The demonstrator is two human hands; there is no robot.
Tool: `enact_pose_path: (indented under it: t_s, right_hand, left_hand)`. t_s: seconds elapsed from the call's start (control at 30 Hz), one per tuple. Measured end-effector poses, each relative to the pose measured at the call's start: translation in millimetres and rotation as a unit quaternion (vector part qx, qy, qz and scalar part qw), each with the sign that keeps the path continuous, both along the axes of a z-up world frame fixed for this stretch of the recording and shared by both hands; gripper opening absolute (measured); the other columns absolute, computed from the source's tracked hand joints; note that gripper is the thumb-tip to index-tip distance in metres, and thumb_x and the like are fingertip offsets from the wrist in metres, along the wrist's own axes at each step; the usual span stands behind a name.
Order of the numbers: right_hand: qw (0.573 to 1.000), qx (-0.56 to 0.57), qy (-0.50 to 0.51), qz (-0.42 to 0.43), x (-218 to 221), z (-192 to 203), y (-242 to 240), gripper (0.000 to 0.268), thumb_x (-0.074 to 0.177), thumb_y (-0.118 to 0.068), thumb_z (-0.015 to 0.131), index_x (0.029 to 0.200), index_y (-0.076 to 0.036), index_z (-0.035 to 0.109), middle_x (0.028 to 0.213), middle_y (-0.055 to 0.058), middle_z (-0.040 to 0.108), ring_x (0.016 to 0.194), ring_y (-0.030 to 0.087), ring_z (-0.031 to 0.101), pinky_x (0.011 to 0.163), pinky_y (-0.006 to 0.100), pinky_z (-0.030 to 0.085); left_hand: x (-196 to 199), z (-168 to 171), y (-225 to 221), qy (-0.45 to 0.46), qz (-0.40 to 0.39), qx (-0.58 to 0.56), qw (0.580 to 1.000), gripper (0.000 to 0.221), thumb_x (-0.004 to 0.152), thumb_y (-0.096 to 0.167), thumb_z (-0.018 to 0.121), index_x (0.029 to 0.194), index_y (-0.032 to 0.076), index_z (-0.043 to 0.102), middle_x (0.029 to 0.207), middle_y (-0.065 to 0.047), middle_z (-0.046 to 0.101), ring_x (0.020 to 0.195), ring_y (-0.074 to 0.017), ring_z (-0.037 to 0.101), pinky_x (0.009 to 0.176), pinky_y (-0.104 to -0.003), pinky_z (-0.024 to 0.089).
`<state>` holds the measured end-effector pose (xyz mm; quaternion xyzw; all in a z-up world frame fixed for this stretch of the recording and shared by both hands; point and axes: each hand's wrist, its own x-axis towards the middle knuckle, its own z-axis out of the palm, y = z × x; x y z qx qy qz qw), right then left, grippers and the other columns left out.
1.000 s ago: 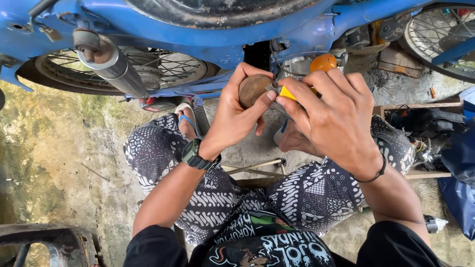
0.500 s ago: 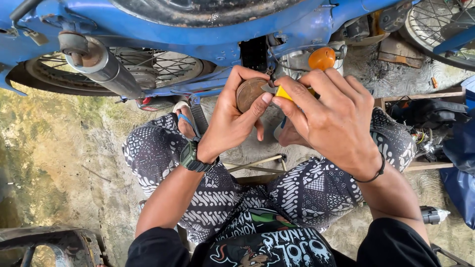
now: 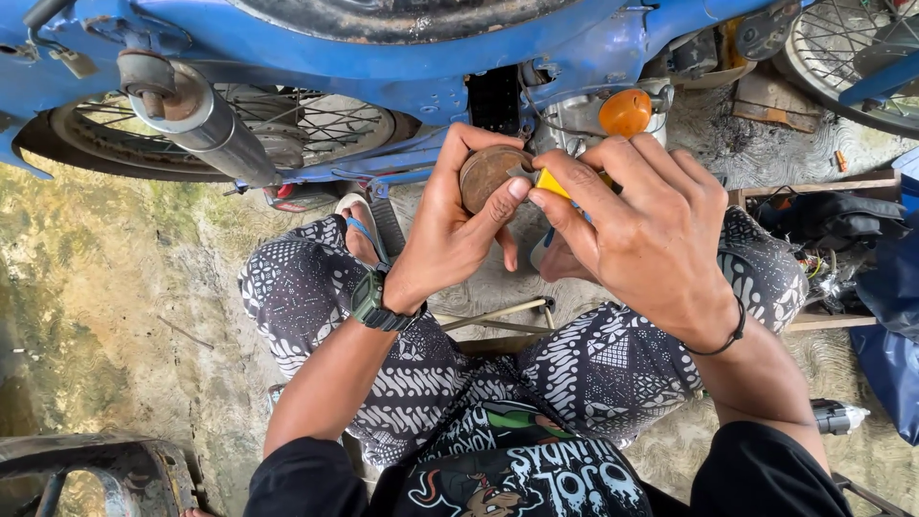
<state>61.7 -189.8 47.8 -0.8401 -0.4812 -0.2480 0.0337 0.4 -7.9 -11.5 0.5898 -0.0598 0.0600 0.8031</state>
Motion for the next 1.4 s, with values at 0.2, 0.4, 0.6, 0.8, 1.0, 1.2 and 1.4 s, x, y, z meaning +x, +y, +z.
enact_pose_path:
  t_s: [0.2,0.4,0.6,0.8,1.0,1.2,1.4]
  right_hand:
    - [1.0,0.022,-0.006,0.013,-3.3,-1.1,4.1,0.027,0.116,-0.038,0.061,0.115,-0.018,0.08,0.09,-0.001,0.061,0.078,0.019,0.059,0.065,0.033,0.042]
    - [0.999,0.021,0.038,0.032,-2.3,3.5,0.2,0.022,0.114,-0.034,0.069,0.116,-0.014,0.079,0.09,0.001,0.058,0.077,0.02,0.059,0.063,0.032,0.045]
    - [0.999,0.014,0.016,0.03,-0.2,3.2,-0.8,0.026,0.115,-0.039,0.066,0.114,-0.016,0.079,0.091,0.0,0.059,0.078,0.018,0.06,0.063,0.031,0.044]
    - [0.999,0.015,0.015,0.026,-1.7,3.0,2.6,0.025,0.115,-0.037,0.064,0.118,-0.017,0.079,0.092,-0.001,0.058,0.079,0.019,0.059,0.063,0.032,0.043]
    - [0.999,0.041,0.012,0.0,-8.4,-0.1,9.2,0.028,0.116,-0.035,0.058,0.117,-0.016,0.078,0.09,0.0,0.059,0.077,0.021,0.059,0.063,0.033,0.044]
    - [0.993,0.094,0.07,-0.005,0.2,-11.7,8.1,0.033,0.116,-0.035,0.056,0.117,-0.01,0.078,0.092,0.004,0.068,0.065,0.014,0.055,0.052,0.028,0.035]
    - [0.888,0.395,0.234,0.02,2.9,21.2,11.0,0.057,0.122,-0.04,0.037,0.122,0.012,0.062,0.088,0.016,0.058,0.074,0.022,0.054,0.069,0.035,0.039]
  left_hand:
    - [-3.4,-0.2,-3.5,-0.016,0.031,-0.014,0.999,0.026,0.105,0.023,0.057,0.118,0.006,0.043,0.103,-0.01,0.054,0.052,-0.0159,0.059,0.039,-0.026,0.059]
    - [-5.1,-1.4,-2.0,-0.023,0.004,-0.015,1.0,0.03,0.106,0.025,0.056,0.125,0.007,0.042,0.112,-0.011,0.052,0.06,-0.0168,0.062,0.042,-0.027,0.061]
    - [-4.4,-3.6,-1.1,-0.019,-0.007,-0.017,1.0,0.033,0.106,0.025,0.057,0.129,0.007,0.041,0.116,-0.013,0.053,0.068,-0.0176,0.063,0.045,-0.027,0.063]
    - [-2.8,-3.3,-2.3,-0.029,0.021,-0.003,0.999,0.03,0.106,0.022,0.057,0.126,0.005,0.042,0.115,-0.013,0.052,0.069,-0.016,0.061,0.043,-0.027,0.063]
    - [-3.5,-0.3,-7.0,-0.032,0.048,-0.008,0.998,0.026,0.107,0.021,0.055,0.121,0.004,0.041,0.114,-0.014,0.055,0.051,-0.0196,0.06,0.04,-0.026,0.058]
    - [-1.5,-2.9,-11.5,-0.024,0.072,-0.042,0.996,0.033,0.106,0.031,0.056,0.126,0.009,0.042,0.107,-0.009,0.054,0.052,-0.0121,0.051,0.039,-0.027,0.058]
    - [1.3,-13.9,-7.0,-0.045,0.035,-0.167,0.984,0.045,0.104,0.044,0.053,0.128,0.007,0.042,0.116,-0.023,0.057,0.063,-0.0161,0.036,0.042,-0.034,0.055]
